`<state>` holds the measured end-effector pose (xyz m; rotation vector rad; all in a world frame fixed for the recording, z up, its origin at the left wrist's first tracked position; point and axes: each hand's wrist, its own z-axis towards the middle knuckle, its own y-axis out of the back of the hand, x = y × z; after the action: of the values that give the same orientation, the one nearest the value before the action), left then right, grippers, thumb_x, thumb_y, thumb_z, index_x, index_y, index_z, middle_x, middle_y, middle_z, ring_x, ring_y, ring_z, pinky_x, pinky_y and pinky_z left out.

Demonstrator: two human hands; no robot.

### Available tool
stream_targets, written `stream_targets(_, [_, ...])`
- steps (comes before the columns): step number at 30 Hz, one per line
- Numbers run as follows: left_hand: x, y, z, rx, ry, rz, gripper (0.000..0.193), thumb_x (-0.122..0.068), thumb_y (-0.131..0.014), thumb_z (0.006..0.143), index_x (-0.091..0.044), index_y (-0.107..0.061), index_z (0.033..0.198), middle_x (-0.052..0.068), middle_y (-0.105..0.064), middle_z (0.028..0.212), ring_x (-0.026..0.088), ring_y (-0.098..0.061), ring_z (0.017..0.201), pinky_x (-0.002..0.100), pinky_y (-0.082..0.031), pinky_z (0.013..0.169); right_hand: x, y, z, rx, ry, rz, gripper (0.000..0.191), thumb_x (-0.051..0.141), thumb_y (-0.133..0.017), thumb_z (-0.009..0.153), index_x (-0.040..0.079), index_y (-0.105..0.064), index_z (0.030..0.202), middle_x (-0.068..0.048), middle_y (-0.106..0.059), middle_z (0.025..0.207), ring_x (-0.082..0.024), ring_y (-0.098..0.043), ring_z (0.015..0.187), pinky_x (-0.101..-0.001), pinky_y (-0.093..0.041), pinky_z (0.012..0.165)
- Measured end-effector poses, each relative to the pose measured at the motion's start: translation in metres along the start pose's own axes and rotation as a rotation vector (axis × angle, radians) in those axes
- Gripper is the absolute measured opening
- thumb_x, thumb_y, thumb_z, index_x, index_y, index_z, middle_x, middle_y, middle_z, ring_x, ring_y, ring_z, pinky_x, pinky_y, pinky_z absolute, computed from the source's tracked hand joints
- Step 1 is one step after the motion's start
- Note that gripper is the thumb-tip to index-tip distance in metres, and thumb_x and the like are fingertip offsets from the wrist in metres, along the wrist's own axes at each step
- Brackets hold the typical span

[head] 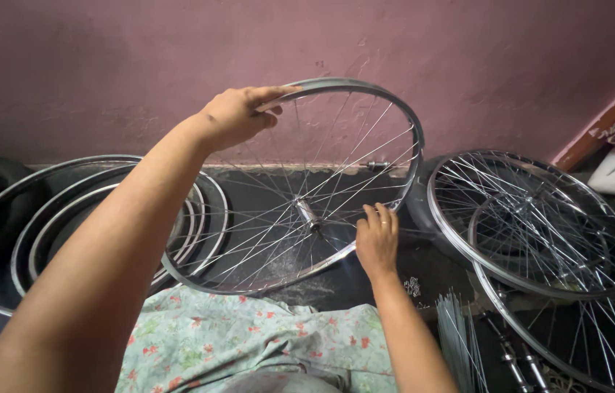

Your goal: The person laces a bicycle wheel by inserting spokes through the rim and hub, then tightening them with nipples. The person rotates the wheel to access different spoke holes and continues adding and adjusting spokes by hand.

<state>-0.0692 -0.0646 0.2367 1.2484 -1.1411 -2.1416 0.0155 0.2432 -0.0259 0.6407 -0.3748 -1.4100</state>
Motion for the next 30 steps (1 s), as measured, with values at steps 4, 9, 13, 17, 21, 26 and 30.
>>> stream_targets(4, [-0.003,0.001,-0.002,-0.007,-0.010,0.006,0.059,-0.023,-0.066,0.092,-0.043,-0.052,0.146,-0.003,-0.071,0.130,0.019,-0.068,0.117,0.037,-0.052,0.101,-0.010,-0.017,0.001,0.078,0.061,0.192,0.006,0.007,-0.069,0.080,0.002,-0.071,0.082,-0.014,-0.068,0.127,-0.036,-0.053,0.131,-0.0509,-0.039,0.112])
stream_targets(9, [-0.005,0.001,-0.006,0.003,-0.006,0.025,0.058,-0.024,-0.066,0.093,-0.043,-0.050,0.146,-0.003,-0.070,0.131,0.019,-0.067,0.118,0.038,-0.052,0.101,-0.019,-0.026,0.000,0.116,0.110,0.273,0.011,0.003,-0.067,0.079,0.003,-0.071,0.089,-0.012,-0.069,0.120,-0.032,-0.062,0.119,-0.0464,-0.046,0.108])
stream_targets(13, [-0.005,0.002,-0.007,-0.003,0.001,0.028,0.057,-0.025,-0.066,0.094,-0.043,-0.050,0.146,-0.004,-0.069,0.133,0.019,-0.067,0.118,0.038,-0.051,0.102,-0.023,-0.014,0.001,0.013,0.159,0.236,0.013,0.001,-0.067,0.082,0.003,-0.068,0.094,-0.010,-0.067,0.106,-0.031,-0.066,0.108,-0.0422,-0.052,0.102])
stream_targets(17, [-0.003,0.001,-0.006,-0.003,0.030,0.007,0.060,-0.023,-0.065,0.092,-0.046,-0.051,0.146,-0.004,-0.070,0.132,0.018,-0.070,0.115,0.037,-0.054,0.100,-0.016,0.009,-0.002,-0.075,0.191,0.189,0.015,0.002,-0.067,0.080,0.002,-0.068,0.095,-0.010,-0.066,0.103,-0.029,-0.066,0.101,-0.0415,-0.054,0.093])
stream_targets(21, [-0.002,-0.001,-0.004,-0.040,-0.037,0.061,0.058,-0.025,-0.069,0.093,-0.043,-0.050,0.146,-0.001,-0.071,0.130,0.021,-0.068,0.114,0.039,-0.053,0.099,-0.001,0.038,-0.015,-0.052,0.175,0.148,0.015,0.005,-0.067,0.083,0.003,-0.070,0.098,-0.008,-0.067,0.103,-0.027,-0.066,0.096,-0.0403,-0.054,0.085])
stream_targets(26, [-0.005,-0.004,-0.003,-0.050,-0.045,0.036,0.061,-0.023,-0.068,0.092,-0.047,-0.051,0.145,-0.002,-0.073,0.125,0.019,-0.072,0.106,0.038,-0.056,0.092,0.019,0.059,-0.034,0.086,0.050,0.063,0.022,0.008,-0.064,0.084,0.008,-0.072,0.105,-0.004,-0.069,0.106,-0.024,-0.067,0.093,-0.0387,-0.055,0.077])
stream_targets(30, [-0.010,-0.004,-0.005,-0.074,-0.075,0.042,0.060,-0.021,-0.068,0.091,-0.047,-0.053,0.144,-0.001,-0.074,0.122,0.019,-0.072,0.105,0.038,-0.056,0.091,0.038,0.060,-0.050,0.273,-0.029,0.037,0.032,0.009,-0.060,0.087,0.010,-0.067,0.118,-0.004,-0.068,0.109,-0.024,-0.068,0.094,-0.0391,-0.057,0.077])
